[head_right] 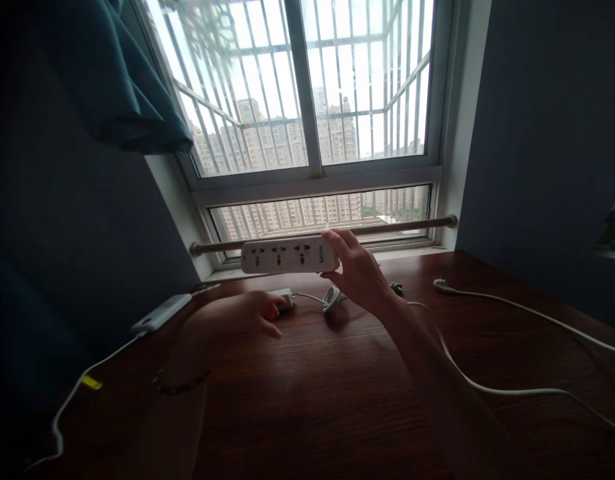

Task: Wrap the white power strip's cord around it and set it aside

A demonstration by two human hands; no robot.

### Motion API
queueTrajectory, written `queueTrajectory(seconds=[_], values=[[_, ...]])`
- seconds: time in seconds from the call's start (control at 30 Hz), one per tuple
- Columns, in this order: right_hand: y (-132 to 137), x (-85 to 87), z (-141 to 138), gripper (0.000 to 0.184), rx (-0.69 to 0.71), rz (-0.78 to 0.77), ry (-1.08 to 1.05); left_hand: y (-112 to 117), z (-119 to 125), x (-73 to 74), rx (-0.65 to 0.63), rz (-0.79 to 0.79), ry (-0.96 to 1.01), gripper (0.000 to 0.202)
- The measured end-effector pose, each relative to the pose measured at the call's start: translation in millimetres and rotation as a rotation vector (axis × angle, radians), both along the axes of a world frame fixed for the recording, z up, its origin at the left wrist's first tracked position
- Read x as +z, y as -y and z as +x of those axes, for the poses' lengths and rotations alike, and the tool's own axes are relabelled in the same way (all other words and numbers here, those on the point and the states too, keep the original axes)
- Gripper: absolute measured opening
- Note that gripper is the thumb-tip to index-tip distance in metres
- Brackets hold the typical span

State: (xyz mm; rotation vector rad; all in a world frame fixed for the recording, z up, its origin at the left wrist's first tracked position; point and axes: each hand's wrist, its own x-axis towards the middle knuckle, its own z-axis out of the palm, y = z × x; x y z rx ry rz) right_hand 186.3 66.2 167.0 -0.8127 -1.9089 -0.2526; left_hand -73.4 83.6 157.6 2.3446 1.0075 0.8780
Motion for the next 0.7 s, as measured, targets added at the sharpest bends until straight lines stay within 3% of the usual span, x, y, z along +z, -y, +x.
queueTrajectory(seconds=[0.07,0.13,0.2,0.27,0.33,0.37,0.53,0.7], values=[[-1.6,-0.8,0.7,0.067,-0.022,0.009,0.032,9.8,1.5,12.5,-0.027,0.048,-0.057,0.047],[-2.5,-1.6,0.8,0.067,-0.021,0.017,0.053,17.6,6.7,24.6,0.083,0.277,0.126,0.038],[-1.9,-1.9,-0.2,0.068,-0.007,0.025,0.063,20.3,12.3,31.2,0.185,0.524,0.153,0.048],[0.3,-1.7,-2.6,0.067,0.013,0.024,0.068,16.6,16.2,30.2,0.213,0.66,0.025,0.073],[3.2,-1.3,-5.7,0.066,0.033,0.017,0.065,8.7,18.3,24.3,0.236,0.691,-0.125,0.094],[4.4,-1.1,-7.2,0.066,0.042,0.013,0.064,4.6,18.7,21.0,0.277,0.695,-0.179,0.095],[1.5,-4.3,-9.4,0.07,0.088,-0.026,0.087,-1.2,15.0,17.7,0.458,0.683,-0.364,0.055],[-18.6,-17.9,-5.6,0.097,0.099,-0.122,0.033,5.0,3.8,26.2,0.566,0.676,-0.418,0.058]])
